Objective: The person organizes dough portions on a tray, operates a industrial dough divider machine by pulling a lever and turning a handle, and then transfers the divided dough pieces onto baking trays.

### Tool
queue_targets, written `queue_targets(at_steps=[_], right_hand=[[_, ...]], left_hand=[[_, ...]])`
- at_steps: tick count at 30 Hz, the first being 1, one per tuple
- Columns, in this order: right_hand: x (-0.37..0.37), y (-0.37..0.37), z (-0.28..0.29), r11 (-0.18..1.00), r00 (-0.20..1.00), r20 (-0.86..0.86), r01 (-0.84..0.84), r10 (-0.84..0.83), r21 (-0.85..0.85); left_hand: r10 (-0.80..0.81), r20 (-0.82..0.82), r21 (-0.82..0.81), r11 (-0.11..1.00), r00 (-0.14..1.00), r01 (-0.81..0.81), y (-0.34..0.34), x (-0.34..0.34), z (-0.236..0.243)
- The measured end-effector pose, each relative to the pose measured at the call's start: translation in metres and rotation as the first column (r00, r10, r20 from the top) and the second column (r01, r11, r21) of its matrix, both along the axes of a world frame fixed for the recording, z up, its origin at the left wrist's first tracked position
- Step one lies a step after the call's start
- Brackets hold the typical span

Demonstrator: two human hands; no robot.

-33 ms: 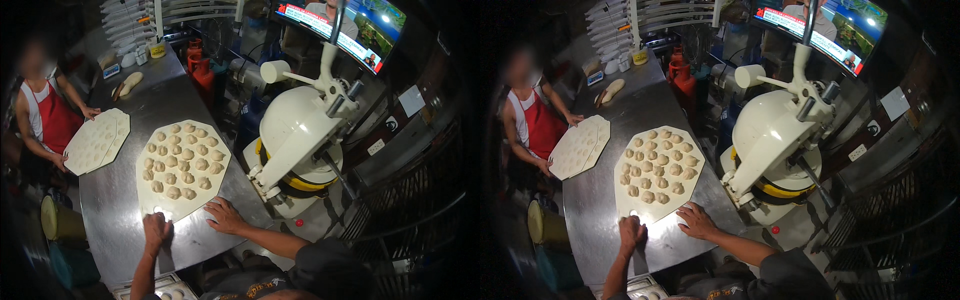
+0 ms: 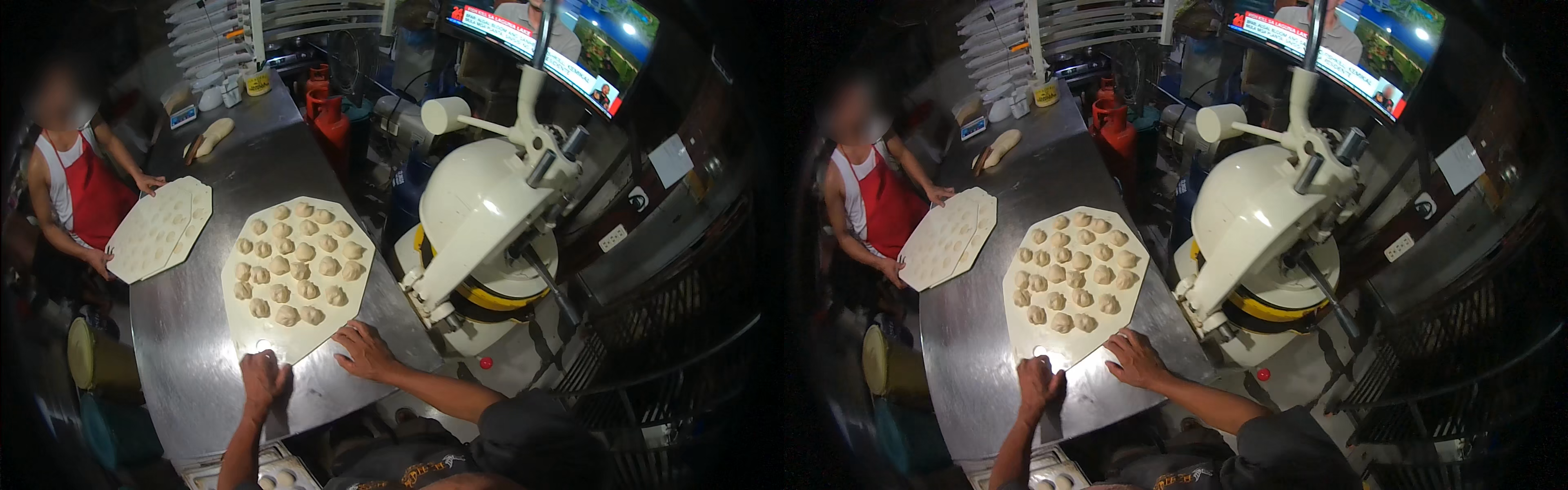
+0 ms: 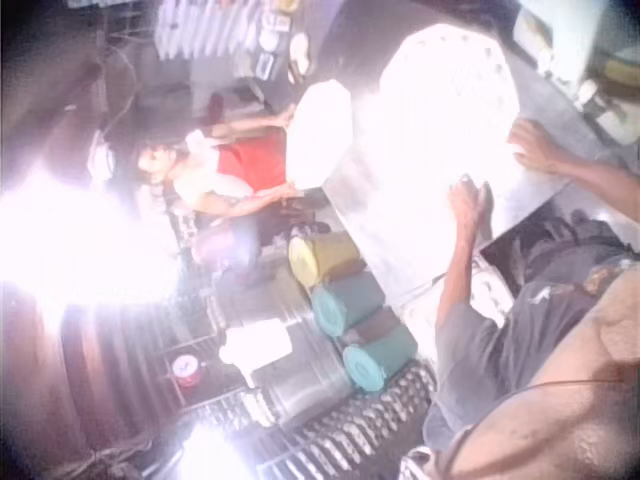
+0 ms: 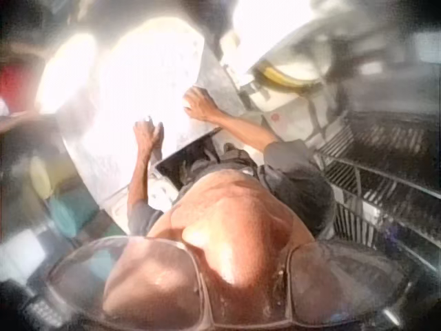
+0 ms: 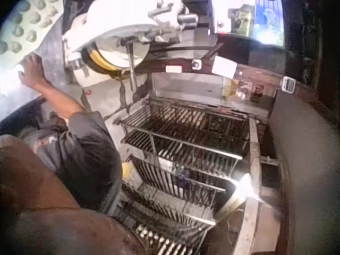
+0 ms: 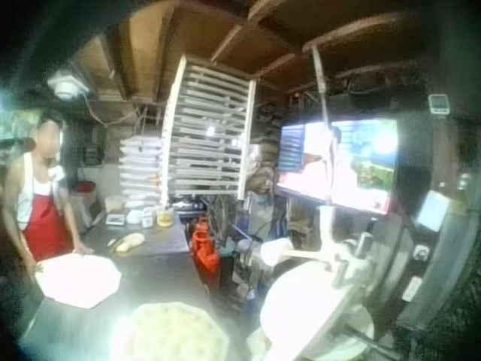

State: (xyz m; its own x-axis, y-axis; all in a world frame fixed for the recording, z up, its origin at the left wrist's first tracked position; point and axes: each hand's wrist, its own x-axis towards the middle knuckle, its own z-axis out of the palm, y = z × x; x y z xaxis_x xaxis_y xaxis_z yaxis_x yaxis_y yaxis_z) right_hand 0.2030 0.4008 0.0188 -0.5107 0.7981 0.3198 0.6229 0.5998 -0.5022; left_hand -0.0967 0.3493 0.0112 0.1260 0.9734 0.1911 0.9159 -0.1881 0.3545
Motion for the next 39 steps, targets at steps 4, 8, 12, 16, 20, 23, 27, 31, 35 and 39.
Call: queue_targets(at_steps=[4,8,12,16,20,23,27,31,35,39], right_hand=[[0.018,-0.045,-0.017,0.991,0.901,-0.433,-0.030,-0.031,-0.133],[0.059,-0.133,-0.057,0.687,0.839,-0.412,-0.064,-0.357,-0.724],[0.068,-0.162,-0.043,0.026,0.454,-0.286,-0.497,-0.844,-0.867],[0.086,-0.168,-0.038,-0.018,0.442,-0.196,-0.434,-0.875,-0.901],[0.093,-0.179,-0.046,0.318,0.090,-0.434,-0.552,-0.896,-0.771],[0.104,-0.199,-0.036,0.284,0.136,-0.386,-0.469,-0.912,-0.836],[0.151,-0.236,-0.050,0.265,0.035,-0.314,-0.453,-0.949,-0.851],[0.172,-0.265,-0.035,0.191,-0.141,-0.159,-0.254,-0.977,-0.948],[0.188,-0.286,-0.014,0.073,-0.305,-0.100,0.101,-0.947,-0.992],[0.224,-0.317,-0.034,-0.023,-0.430,-0.082,0.234,-0.899,-0.972]], left_hand=[[0.026,0.119,0.049,0.998,0.992,-0.032,-0.067,0.083,-0.004],[0.030,0.219,0.109,0.993,0.975,-0.055,-0.111,0.157,-0.007],[-0.053,0.415,0.118,0.993,0.908,0.004,-0.150,0.218,0.006],[-0.145,0.604,0.046,0.988,0.784,0.147,-0.183,0.237,0.032],[0.188,0.705,0.062,0.945,0.684,-0.322,-0.222,0.180,0.015],[0.481,0.835,-0.204,0.721,0.266,-0.663,-0.241,0.098,-0.036],[0.581,0.689,-0.708,0.668,-0.434,-0.228,-0.226,0.054,-0.048],[0.533,0.726,-0.578,0.815,-0.435,0.036,-0.206,0.042,-0.055],[0.458,0.711,-0.429,0.884,-0.534,0.186,-0.194,0.066,-0.055],[0.493,0.661,-0.430,0.867,-0.565,0.252,-0.210,0.108,-0.030]])
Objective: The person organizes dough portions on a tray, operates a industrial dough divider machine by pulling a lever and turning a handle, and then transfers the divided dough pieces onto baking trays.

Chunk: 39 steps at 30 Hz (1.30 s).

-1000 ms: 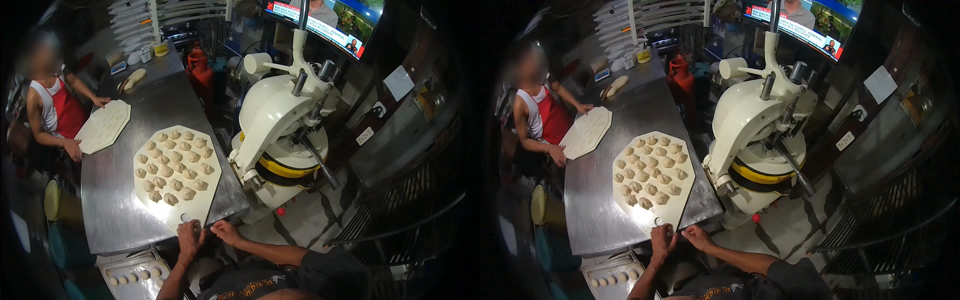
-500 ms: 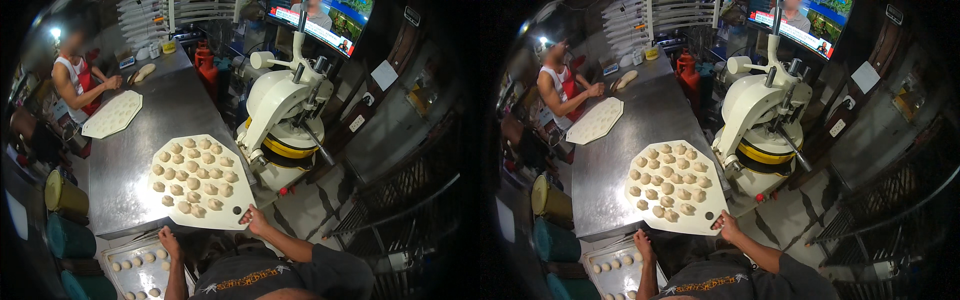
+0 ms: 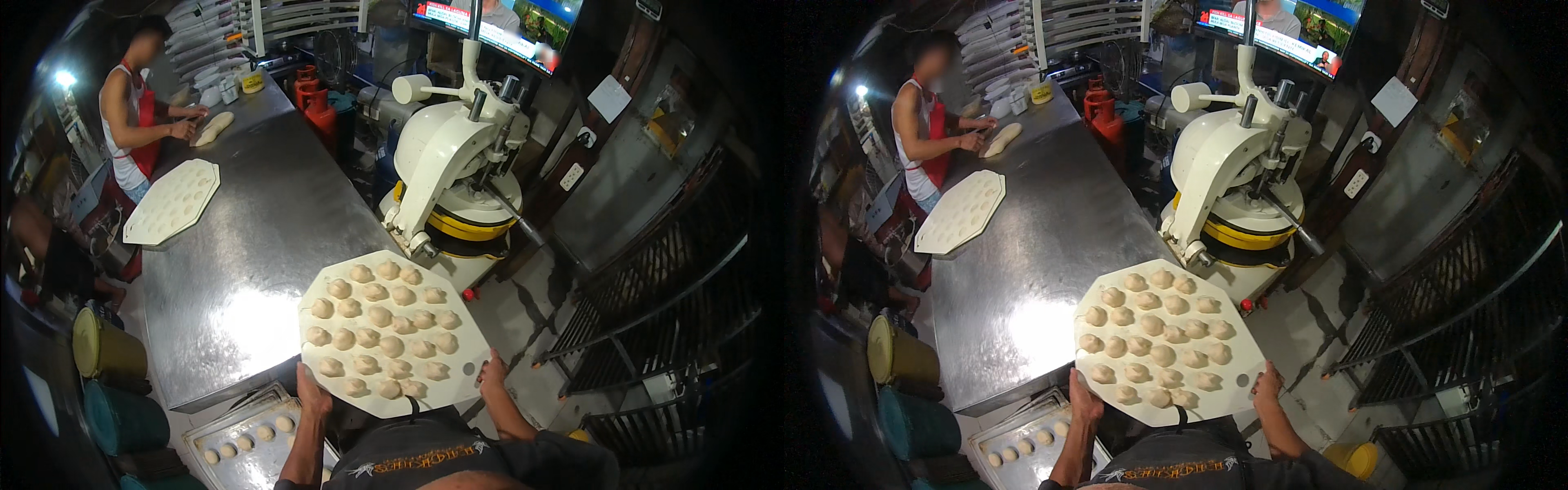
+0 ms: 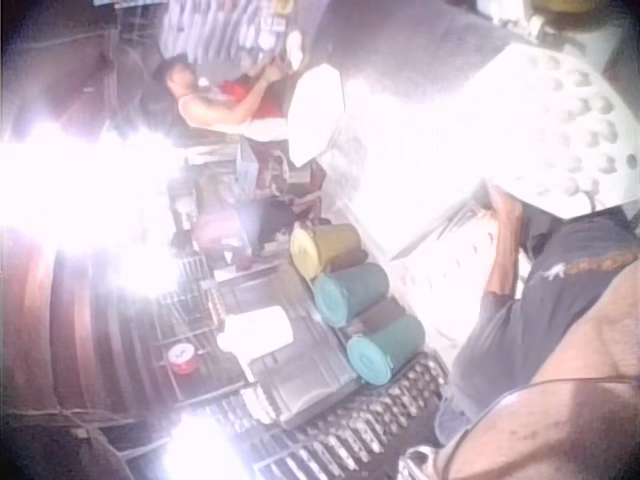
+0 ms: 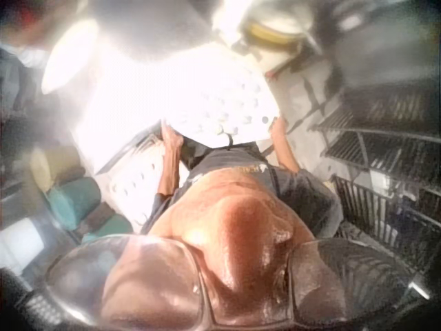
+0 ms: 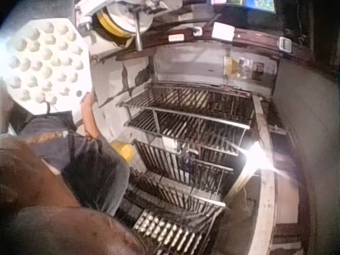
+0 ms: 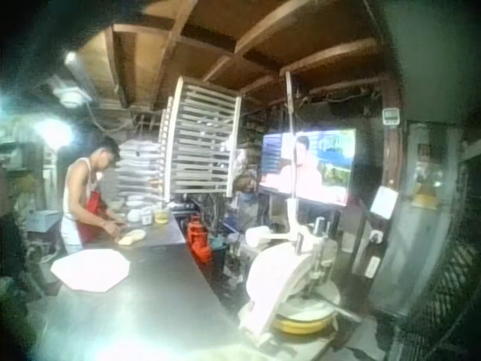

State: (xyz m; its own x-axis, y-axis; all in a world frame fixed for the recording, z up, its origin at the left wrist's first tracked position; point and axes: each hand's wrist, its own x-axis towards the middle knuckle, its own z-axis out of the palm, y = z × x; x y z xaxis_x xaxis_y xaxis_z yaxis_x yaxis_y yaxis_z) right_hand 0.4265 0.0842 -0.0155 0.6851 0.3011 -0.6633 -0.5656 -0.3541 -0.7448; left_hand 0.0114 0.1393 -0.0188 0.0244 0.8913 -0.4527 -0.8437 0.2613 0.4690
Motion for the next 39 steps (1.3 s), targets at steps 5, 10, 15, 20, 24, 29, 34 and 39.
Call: queue_targets(at_steps=[5,10,15,20,24,29,34,39], right_hand=[[0.045,-0.028,-0.018,0.994,0.989,0.099,0.107,-0.107,0.009],[0.101,-0.066,-0.044,0.988,0.960,0.236,0.143,-0.153,0.057],[0.149,-0.072,-0.040,0.984,0.960,0.227,0.140,-0.162,0.113],[0.196,-0.082,-0.024,0.979,0.956,0.227,0.163,-0.187,0.120],[0.229,-0.090,-0.025,0.987,0.967,0.215,0.117,-0.138,0.106],[0.250,-0.061,-0.019,0.954,0.944,0.144,0.285,-0.296,0.088],[0.286,-0.054,-0.028,0.959,0.958,0.151,0.261,-0.244,-0.111],[0.298,-0.041,-0.029,0.972,0.971,0.117,0.220,-0.210,-0.081]], left_hand=[[-0.144,-0.038,-0.027,0.989,0.989,0.143,-0.009,0.041,0.000],[-0.293,-0.031,-0.135,0.949,0.956,0.286,-0.029,0.081,0.001],[-0.389,-0.060,-0.162,0.913,0.919,0.375,-0.027,0.126,0.009],[-0.473,-0.038,-0.254,0.857,0.880,0.449,-0.008,0.179,0.003],[-0.479,-0.051,-0.142,0.872,0.876,0.469,0.021,0.222,-0.018],[-0.526,-0.024,-0.124,0.845,0.850,0.520,0.061,0.252,-0.013],[-0.495,-0.048,-0.139,0.863,0.867,0.485,0.099,0.294,-0.024],[-0.505,-0.054,-0.201,0.851,0.862,0.486,0.126,0.312,-0.032]])
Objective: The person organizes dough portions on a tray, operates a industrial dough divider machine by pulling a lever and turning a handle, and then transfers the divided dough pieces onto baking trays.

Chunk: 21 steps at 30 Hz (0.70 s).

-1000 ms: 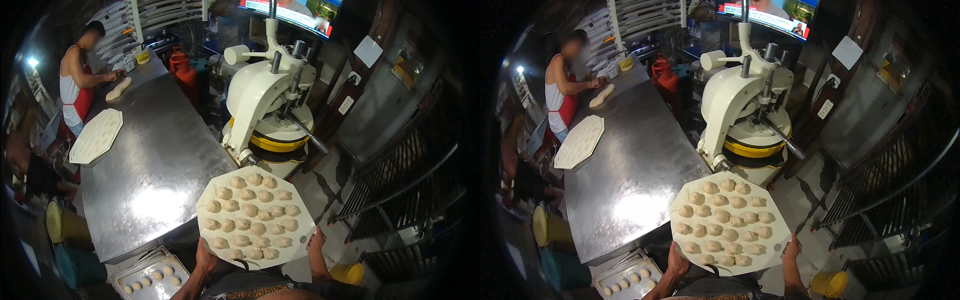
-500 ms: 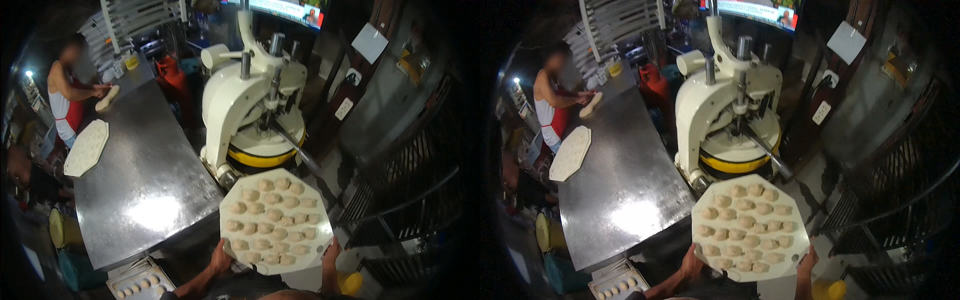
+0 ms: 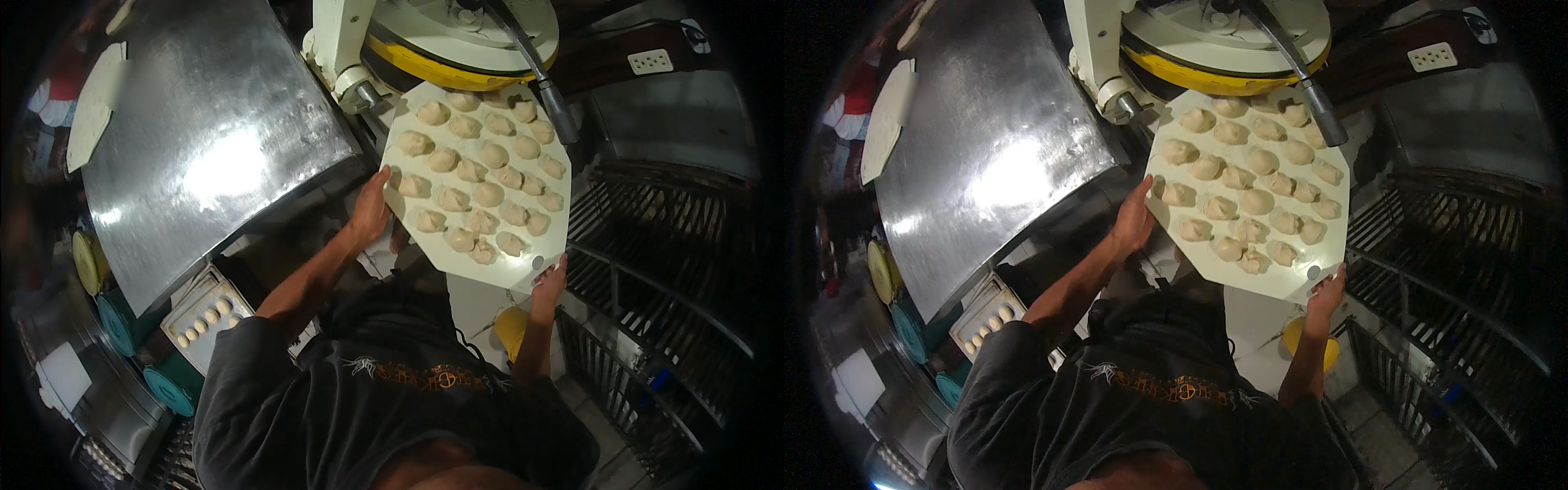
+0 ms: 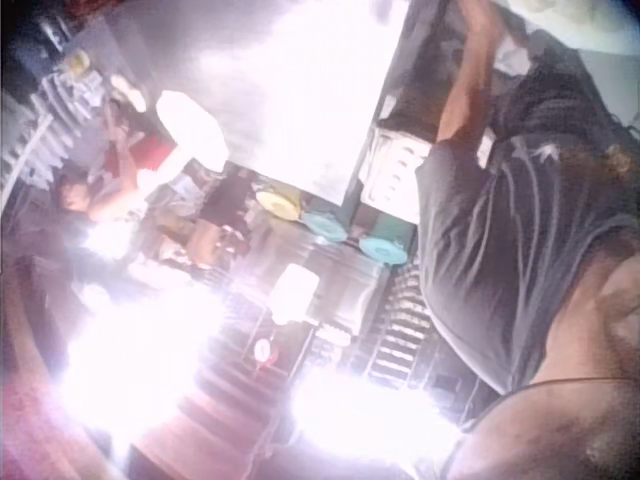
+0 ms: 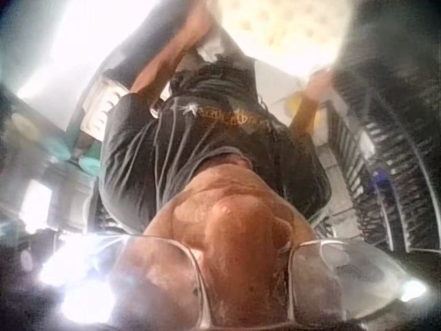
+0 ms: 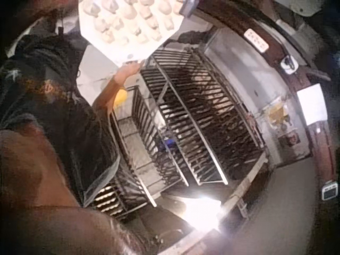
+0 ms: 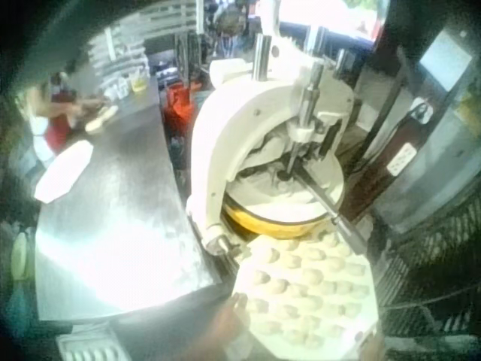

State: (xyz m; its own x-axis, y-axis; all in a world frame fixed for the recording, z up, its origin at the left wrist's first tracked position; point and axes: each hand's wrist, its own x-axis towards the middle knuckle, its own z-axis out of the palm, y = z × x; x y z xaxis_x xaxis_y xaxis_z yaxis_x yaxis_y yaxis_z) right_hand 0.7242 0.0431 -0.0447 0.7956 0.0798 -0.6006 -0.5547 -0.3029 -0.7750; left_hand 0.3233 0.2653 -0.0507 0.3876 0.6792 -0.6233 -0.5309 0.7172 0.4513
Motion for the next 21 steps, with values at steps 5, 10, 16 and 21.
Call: queue_targets(at_steps=[5,10,16,21], right_hand=[[0.023,0.037,0.009,0.998,0.999,-0.025,-0.045,0.044,-0.034],[0.019,0.127,0.004,0.981,0.990,-0.040,-0.124,0.132,0.149],[-0.007,0.245,-0.018,0.898,0.950,-0.097,-0.245,0.298,0.366],[-0.071,0.323,0.010,0.875,0.949,-0.154,-0.181,0.275,0.449]], left_hand=[[0.042,0.164,0.126,0.990,0.986,-0.063,0.055,0.043,0.007],[-0.036,-0.115,0.147,0.988,0.993,0.053,0.087,0.063,0.004],[0.106,-0.329,0.271,0.963,0.938,-0.014,0.115,0.081,-0.008],[0.170,-0.500,0.234,0.971,0.849,-0.057,0.151,0.077,-0.024]])
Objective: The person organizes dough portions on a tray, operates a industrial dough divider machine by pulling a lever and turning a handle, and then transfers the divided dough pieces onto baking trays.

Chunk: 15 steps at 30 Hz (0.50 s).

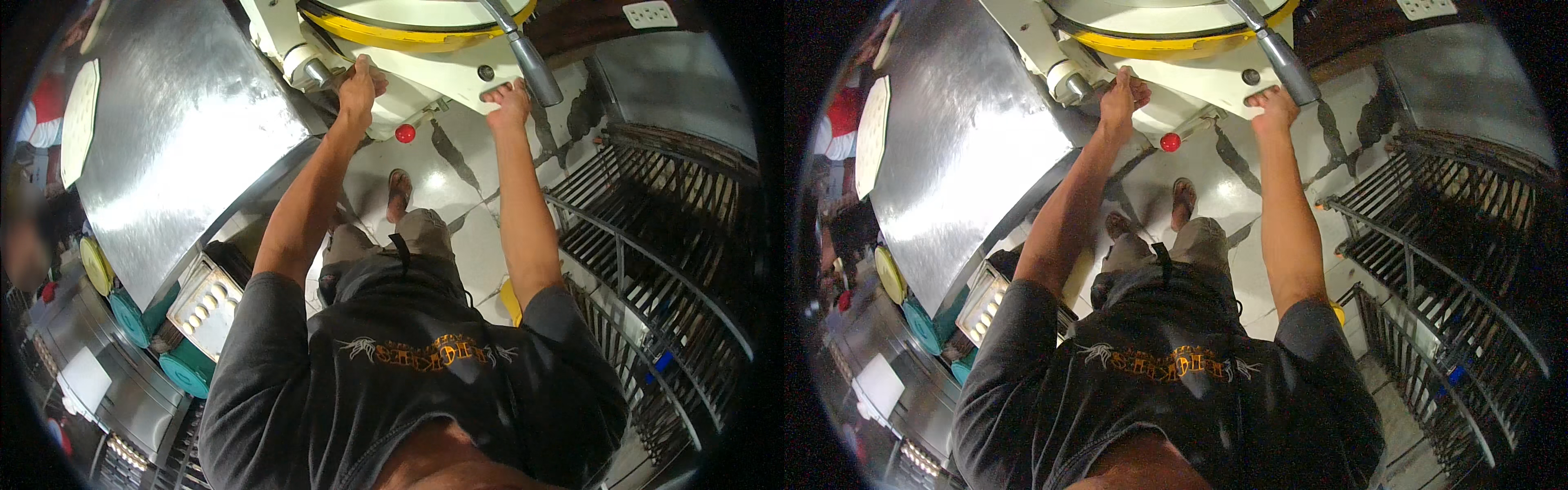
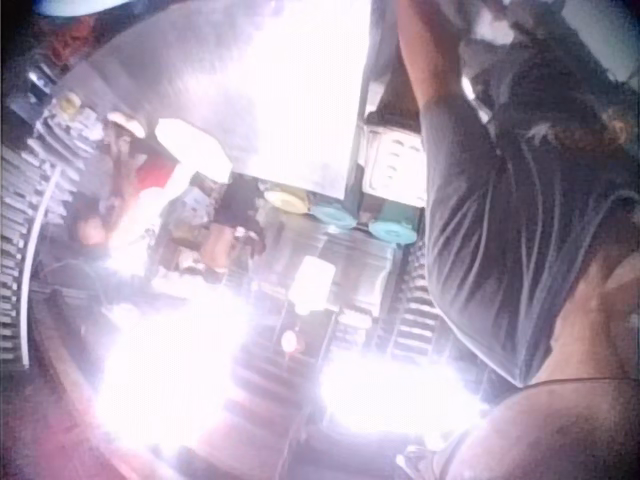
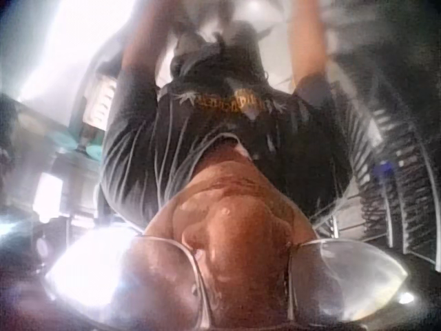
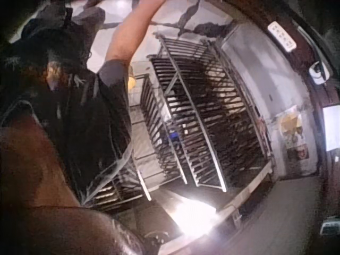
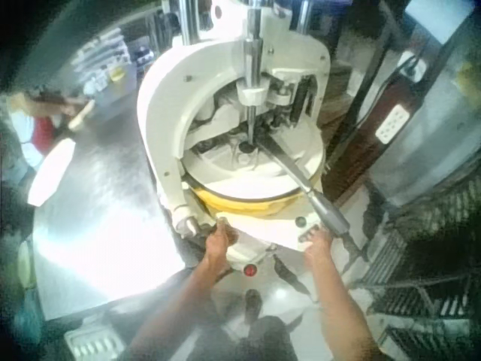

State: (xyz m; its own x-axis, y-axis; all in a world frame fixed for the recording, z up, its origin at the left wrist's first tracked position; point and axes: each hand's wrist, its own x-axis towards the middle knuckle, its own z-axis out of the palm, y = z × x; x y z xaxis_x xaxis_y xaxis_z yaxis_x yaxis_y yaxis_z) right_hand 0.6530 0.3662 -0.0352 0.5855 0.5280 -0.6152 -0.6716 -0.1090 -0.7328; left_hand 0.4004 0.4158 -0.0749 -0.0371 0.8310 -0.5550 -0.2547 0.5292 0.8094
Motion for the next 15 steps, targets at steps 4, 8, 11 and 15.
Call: queue_targets(at_steps=[4,8,11,15], right_hand=[[-0.002,0.009,0.006,1.000,1.000,0.004,0.013,-0.013,0.011],[-0.004,0.003,0.004,0.998,0.999,-0.007,-0.042,0.043,0.037],[0.001,0.003,0.002,0.995,0.997,0.011,-0.072,0.072,0.063],[0.002,0.009,0.007,0.995,0.997,0.006,-0.083,0.083,0.064]], left_hand=[[-0.070,-0.068,0.024,0.997,0.995,0.072,0.005,-0.002,0.005],[-0.032,-0.200,0.041,0.998,0.979,0.041,0.005,-0.003,0.010],[0.008,-0.182,0.044,0.999,0.983,0.000,0.004,0.007,0.018],[0.009,-0.202,0.038,0.999,0.979,-0.001,0.009,0.003,0.018]])
